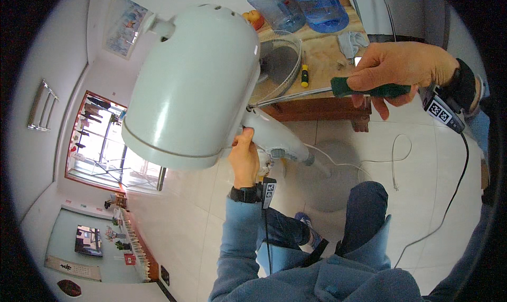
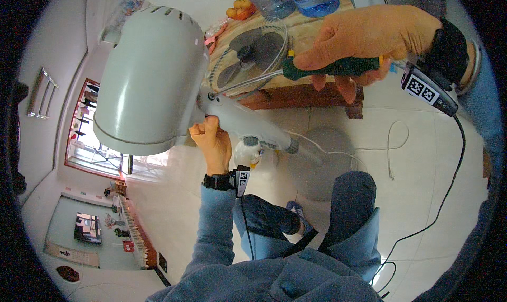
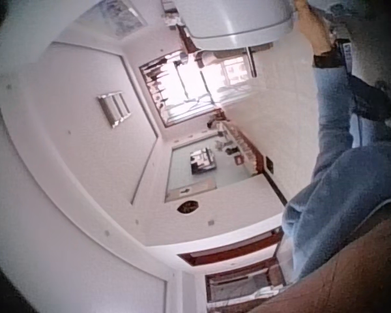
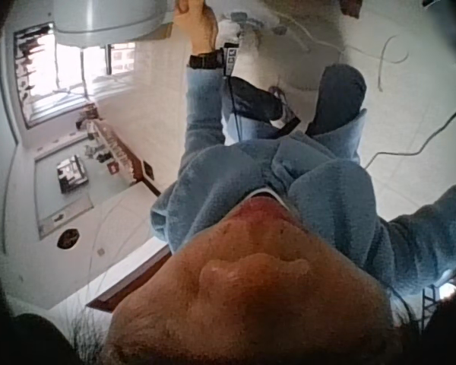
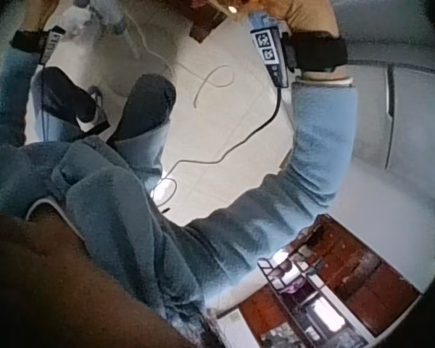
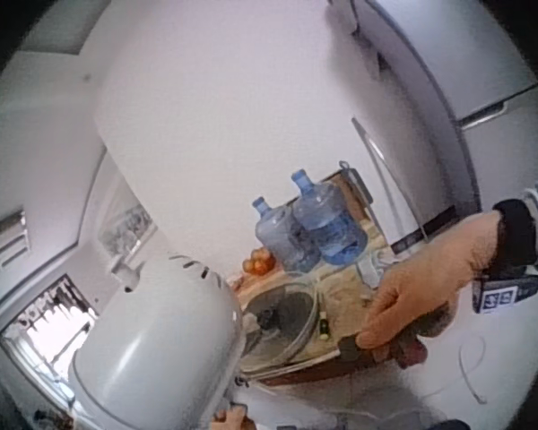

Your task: The person uses a screwdriver to remove screws from a standing fan's motor housing. They detach the housing, inspect the internal components, and then reattach the housing, securing it with the same screws.

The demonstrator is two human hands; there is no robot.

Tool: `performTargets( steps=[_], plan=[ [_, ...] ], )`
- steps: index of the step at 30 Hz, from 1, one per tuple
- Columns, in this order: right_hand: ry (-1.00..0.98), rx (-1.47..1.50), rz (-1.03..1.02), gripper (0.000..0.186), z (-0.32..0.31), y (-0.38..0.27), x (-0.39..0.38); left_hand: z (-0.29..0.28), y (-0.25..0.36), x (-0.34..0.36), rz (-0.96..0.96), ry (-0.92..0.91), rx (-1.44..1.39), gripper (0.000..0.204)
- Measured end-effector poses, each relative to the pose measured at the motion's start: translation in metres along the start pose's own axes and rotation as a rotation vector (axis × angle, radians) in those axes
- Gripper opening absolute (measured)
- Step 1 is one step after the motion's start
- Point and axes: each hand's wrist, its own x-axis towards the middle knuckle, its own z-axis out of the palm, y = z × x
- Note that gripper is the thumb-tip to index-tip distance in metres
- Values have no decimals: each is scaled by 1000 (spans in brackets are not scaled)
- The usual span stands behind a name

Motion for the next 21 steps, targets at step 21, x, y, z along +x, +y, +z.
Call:
performTargets(
  steps=[21],
  plan=[
    [-189,132,237,32,-15,-8,13,-1,1,-1,-9,-39,-39,16]
  ],
)
